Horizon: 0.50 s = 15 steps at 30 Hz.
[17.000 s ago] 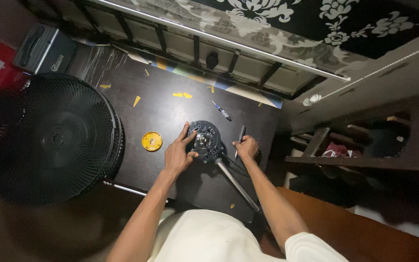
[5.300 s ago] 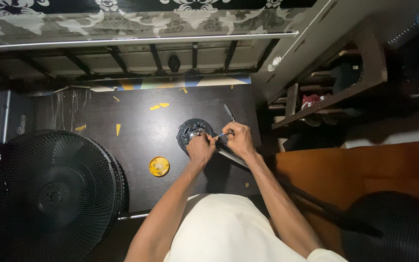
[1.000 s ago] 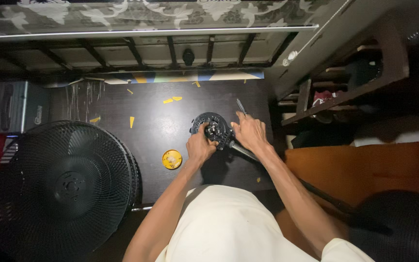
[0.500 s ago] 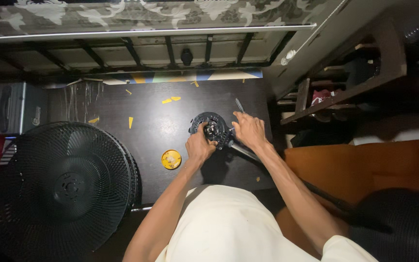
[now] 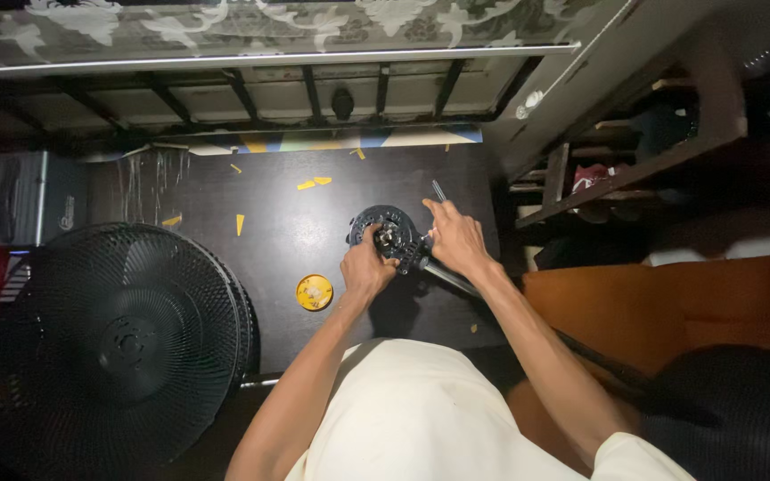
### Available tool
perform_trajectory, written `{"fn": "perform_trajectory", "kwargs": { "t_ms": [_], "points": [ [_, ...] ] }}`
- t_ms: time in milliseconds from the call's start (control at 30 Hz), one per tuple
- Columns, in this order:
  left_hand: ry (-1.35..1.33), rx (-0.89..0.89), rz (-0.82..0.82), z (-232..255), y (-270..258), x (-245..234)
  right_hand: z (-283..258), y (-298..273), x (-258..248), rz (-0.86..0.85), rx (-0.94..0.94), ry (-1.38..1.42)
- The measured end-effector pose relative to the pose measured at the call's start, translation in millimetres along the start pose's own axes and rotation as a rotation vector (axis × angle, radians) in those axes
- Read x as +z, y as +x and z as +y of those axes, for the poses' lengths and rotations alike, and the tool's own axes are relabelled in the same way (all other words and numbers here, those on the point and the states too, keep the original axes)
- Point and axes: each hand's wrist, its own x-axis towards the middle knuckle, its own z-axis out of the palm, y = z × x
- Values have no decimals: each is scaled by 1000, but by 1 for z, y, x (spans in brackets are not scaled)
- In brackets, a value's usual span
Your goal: The person applies lubricant to the fan motor hub using a small brush, then reattaches the front fan cage and secures it with a screw. The person handles the fan motor hub, a small brush, a yellow lubricant container, and the fan cage.
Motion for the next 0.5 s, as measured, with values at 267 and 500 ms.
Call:
{"fn": "perform_trajectory", "kwargs": {
  "t_ms": [267,500],
  "points": [
    [6,26,31,-2,0,2,15,7,18,52,24,-64],
    [-2,34,36,-4,1,3,15,7,7,48,-55,20]
  ]
}}
